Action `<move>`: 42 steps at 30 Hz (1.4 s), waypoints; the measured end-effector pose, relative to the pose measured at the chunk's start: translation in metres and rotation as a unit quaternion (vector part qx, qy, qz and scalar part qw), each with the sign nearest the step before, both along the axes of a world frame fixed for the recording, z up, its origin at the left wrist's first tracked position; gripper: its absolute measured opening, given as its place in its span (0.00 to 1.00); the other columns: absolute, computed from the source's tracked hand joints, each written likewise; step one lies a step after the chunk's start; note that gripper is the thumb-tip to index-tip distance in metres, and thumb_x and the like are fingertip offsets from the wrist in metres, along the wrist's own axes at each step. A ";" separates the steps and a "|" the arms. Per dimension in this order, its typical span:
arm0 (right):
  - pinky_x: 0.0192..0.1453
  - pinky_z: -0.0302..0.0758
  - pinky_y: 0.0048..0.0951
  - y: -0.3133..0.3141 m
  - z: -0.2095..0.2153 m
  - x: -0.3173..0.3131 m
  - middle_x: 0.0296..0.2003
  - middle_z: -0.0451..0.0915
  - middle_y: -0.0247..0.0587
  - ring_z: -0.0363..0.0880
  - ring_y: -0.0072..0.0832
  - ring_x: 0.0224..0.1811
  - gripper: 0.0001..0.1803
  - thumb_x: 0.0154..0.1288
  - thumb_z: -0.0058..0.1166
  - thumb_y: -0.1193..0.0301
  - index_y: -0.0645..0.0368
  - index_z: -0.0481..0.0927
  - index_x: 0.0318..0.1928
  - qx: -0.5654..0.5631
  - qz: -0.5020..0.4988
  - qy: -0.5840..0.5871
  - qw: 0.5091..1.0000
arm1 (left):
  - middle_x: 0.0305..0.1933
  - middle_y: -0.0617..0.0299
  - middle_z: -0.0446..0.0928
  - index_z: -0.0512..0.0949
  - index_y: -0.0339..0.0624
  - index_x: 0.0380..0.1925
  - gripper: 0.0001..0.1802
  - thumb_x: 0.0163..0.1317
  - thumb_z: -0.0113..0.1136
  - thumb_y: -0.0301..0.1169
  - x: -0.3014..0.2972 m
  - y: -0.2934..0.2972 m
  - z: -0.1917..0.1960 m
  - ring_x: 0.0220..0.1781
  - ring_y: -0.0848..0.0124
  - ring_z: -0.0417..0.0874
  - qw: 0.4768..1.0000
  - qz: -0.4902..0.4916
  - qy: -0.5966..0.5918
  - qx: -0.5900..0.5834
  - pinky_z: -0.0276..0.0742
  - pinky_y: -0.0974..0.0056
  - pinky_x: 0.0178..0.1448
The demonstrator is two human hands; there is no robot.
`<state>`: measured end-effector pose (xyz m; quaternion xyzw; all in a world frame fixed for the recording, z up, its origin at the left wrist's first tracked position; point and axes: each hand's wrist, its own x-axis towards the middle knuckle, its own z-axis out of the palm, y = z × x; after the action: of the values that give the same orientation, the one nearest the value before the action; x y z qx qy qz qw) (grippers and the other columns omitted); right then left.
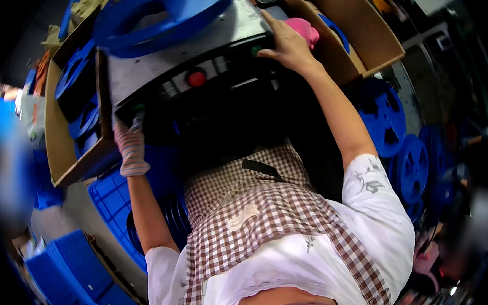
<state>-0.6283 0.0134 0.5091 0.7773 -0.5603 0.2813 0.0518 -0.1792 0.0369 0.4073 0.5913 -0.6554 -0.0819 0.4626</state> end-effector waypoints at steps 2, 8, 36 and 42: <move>0.56 0.72 0.42 0.001 -0.008 0.003 0.51 0.74 0.50 0.72 0.44 0.55 0.49 0.49 0.68 0.54 0.53 0.57 0.69 -0.015 -0.013 0.013 1.000 | 0.59 0.45 0.72 0.62 0.33 0.64 0.39 0.53 0.65 0.35 0.017 -0.011 -0.014 0.62 0.55 0.72 0.967 0.126 -0.152 0.162 0.66 0.60 0.66; 0.54 0.75 0.37 0.078 0.025 -0.016 0.47 0.78 0.42 0.78 0.39 0.49 0.27 0.56 0.63 0.54 0.52 0.77 0.54 -0.066 0.014 -0.235 0.970 | 0.63 0.46 0.69 0.61 0.36 0.66 0.36 0.64 0.58 0.44 0.005 0.015 -0.001 0.62 0.55 0.71 0.998 0.036 -0.019 0.057 0.65 0.59 0.65; 0.66 0.58 0.58 0.219 -0.156 -0.259 0.63 0.60 0.70 0.63 0.60 0.65 0.65 0.45 0.60 0.35 0.41 0.33 0.74 0.329 -0.676 -0.107 0.650 | 0.52 0.53 0.77 0.68 0.46 0.61 0.28 0.61 0.60 0.37 -0.056 -0.050 0.161 0.54 0.56 0.77 0.920 -0.062 -0.332 -0.199 0.72 0.56 0.58; 0.66 0.61 0.50 0.251 -0.126 -0.261 0.63 0.63 0.64 0.66 0.55 0.63 0.53 0.53 0.58 0.48 0.52 0.44 0.73 0.088 -0.621 -0.202 0.752 | 0.47 0.53 0.79 0.70 0.48 0.59 0.23 0.63 0.55 0.34 -0.061 -0.116 0.160 0.49 0.57 0.80 0.851 -0.080 -0.487 -0.177 0.71 0.55 0.58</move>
<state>-0.8893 0.2647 0.3833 0.1843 -0.9394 0.2873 0.0321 -0.2398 -0.0793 0.5674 0.4092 -0.8450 0.2976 0.1730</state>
